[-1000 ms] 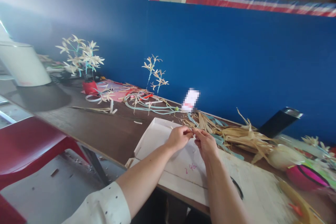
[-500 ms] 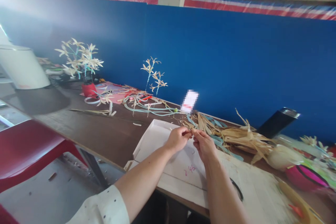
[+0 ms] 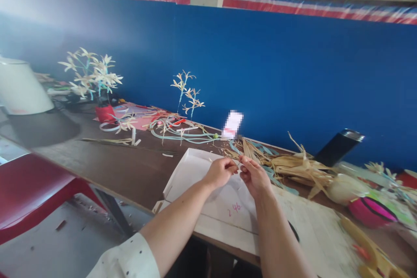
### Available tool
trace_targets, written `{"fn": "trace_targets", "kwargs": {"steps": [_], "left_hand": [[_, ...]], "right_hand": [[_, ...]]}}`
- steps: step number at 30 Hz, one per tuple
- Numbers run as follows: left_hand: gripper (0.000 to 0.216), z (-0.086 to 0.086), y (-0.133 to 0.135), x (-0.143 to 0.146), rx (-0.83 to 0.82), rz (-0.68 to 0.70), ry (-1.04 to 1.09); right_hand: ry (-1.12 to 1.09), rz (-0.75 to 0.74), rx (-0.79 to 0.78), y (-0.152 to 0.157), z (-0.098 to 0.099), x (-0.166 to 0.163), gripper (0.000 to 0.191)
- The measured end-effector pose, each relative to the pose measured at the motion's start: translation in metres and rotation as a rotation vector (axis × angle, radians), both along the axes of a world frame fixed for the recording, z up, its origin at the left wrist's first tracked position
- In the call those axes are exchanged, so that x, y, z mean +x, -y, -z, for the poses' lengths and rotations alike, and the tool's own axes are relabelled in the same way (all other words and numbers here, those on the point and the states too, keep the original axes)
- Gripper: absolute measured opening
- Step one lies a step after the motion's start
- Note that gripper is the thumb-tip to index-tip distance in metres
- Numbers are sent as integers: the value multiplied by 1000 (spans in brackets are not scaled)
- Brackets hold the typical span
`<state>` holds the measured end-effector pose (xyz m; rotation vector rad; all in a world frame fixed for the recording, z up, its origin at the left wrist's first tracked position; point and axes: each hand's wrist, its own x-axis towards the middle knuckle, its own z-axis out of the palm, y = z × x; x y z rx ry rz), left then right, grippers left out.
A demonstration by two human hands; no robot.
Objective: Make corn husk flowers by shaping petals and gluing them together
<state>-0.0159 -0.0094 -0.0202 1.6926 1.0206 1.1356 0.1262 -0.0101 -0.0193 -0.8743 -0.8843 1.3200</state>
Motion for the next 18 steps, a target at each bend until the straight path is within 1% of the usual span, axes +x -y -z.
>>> {"fn": "trace_targets", "kwargs": {"steps": [6,10,12,14,18], "left_hand": [[20,-1,1,-1,10,-7,-38],[26,-1,-1,-2,-8,-64,-4],[30,0,-2,-2,-7,-68,27],[28,1,-3,-2,-7,-61,40],[23,2,-4,-2,-71,-59,26]], "right_hand": [[26,85,-9,0,-1,-2,24],[51,95,-18,-1,-1,-3,26],[73,90,-20,-1,-1,-4,27],[97,83,-20,-1,1,-5,27],[141,90,-25,-2,4,-6,29]]}}
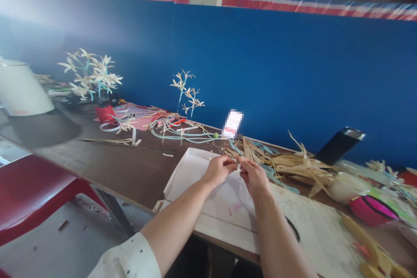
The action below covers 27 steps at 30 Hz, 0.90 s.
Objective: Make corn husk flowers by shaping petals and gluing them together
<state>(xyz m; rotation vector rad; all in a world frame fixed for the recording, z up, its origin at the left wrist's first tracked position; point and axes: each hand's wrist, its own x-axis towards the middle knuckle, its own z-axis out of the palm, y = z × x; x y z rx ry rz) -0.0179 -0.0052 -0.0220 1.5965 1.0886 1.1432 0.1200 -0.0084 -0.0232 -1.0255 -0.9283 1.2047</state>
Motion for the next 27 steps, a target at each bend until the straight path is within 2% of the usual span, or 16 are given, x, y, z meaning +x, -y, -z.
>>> {"fn": "trace_targets", "kwargs": {"steps": [27], "left_hand": [[18,1,-1,0,19,27,-24]], "right_hand": [[17,34,-4,1,1,0,24]]}}
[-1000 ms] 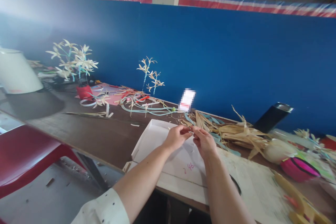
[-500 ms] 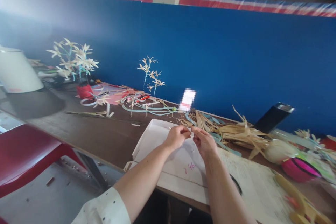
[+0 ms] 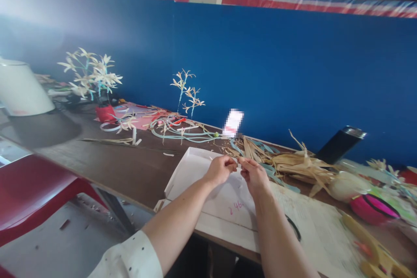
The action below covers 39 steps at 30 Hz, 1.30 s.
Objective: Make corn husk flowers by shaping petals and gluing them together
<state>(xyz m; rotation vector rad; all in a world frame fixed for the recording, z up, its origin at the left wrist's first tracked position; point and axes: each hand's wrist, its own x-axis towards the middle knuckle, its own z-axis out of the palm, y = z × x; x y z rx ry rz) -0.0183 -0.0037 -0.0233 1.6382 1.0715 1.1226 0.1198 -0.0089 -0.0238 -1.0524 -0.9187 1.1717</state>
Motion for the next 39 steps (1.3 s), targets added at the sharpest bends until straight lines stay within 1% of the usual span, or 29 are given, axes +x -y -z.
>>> {"fn": "trace_targets", "kwargs": {"steps": [4,7,9,11,15,18,20,23,25,28,32,39], "left_hand": [[17,-3,0,-1,-33,-37,4],[17,-4,0,-1,-24,-64,-1],[16,-4,0,-1,-29,-63,9],[16,-4,0,0,-40,-49,27],[15,-6,1,0,-50,-37,56],[15,-6,1,0,-53,-42,45],[15,-5,0,0,-49,-38,42],[15,-2,-1,0,-32,-31,33],[15,0,-2,0,-23,-32,9],[15,0,0,0,-20,-28,-20],[15,-2,2,1,-24,-16,-38],[17,-2,1,1,-12,0,-40]], "right_hand": [[52,-59,-25,1,1,-1,36],[-30,-134,-35,1,-1,1,42],[-102,-144,-54,0,-2,3,40],[-136,-98,-79,-2,0,5,35],[-137,83,-156,-7,5,7,22],[-150,137,-181,-8,6,7,20],[-144,97,-152,-6,3,6,23],[-138,-15,-73,-1,-2,3,30],[-113,-59,-32,1,-5,0,31],[-24,-52,-4,3,-7,-2,31],[61,-35,27,1,-4,0,29],[66,-7,-9,-1,0,2,26]]}}
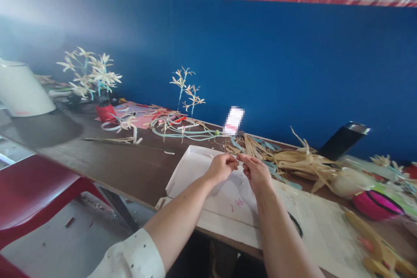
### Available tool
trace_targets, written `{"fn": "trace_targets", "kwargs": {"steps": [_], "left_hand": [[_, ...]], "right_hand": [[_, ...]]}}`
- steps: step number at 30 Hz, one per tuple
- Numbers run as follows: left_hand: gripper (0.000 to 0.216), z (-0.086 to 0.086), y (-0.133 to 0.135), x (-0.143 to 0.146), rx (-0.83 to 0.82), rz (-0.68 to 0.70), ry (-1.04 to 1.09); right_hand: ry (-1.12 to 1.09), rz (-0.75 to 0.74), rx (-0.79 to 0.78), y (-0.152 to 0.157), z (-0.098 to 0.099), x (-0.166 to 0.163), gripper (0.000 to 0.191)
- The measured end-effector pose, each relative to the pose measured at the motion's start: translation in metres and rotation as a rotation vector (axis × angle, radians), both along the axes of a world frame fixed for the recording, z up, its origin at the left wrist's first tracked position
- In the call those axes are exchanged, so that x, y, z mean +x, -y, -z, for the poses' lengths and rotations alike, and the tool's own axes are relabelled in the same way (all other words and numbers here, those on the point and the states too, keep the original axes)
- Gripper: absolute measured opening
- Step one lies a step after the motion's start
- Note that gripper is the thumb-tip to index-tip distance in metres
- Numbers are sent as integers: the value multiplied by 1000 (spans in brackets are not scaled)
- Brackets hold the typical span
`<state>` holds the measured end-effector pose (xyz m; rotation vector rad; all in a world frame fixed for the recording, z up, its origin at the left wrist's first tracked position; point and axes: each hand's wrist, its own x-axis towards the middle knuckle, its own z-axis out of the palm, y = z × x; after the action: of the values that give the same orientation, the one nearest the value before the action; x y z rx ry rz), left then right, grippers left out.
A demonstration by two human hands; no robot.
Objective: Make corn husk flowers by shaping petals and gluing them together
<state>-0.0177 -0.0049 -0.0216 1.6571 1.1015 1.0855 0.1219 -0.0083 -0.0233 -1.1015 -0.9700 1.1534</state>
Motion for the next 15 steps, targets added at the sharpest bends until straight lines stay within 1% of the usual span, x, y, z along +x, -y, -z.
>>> {"fn": "trace_targets", "kwargs": {"steps": [6,9,12,15], "left_hand": [[17,2,-2,0,5,3,-29],[17,2,-2,0,1,2,-36],[18,2,-1,0,-8,5,-27],[17,1,0,-1,-20,-1,-5]], "right_hand": [[-15,2,-20,-1,1,0,28],[-18,30,-27,-2,1,-1,28],[-17,62,-17,-2,1,-3,28],[-24,58,-31,0,-1,-4,31]]}}
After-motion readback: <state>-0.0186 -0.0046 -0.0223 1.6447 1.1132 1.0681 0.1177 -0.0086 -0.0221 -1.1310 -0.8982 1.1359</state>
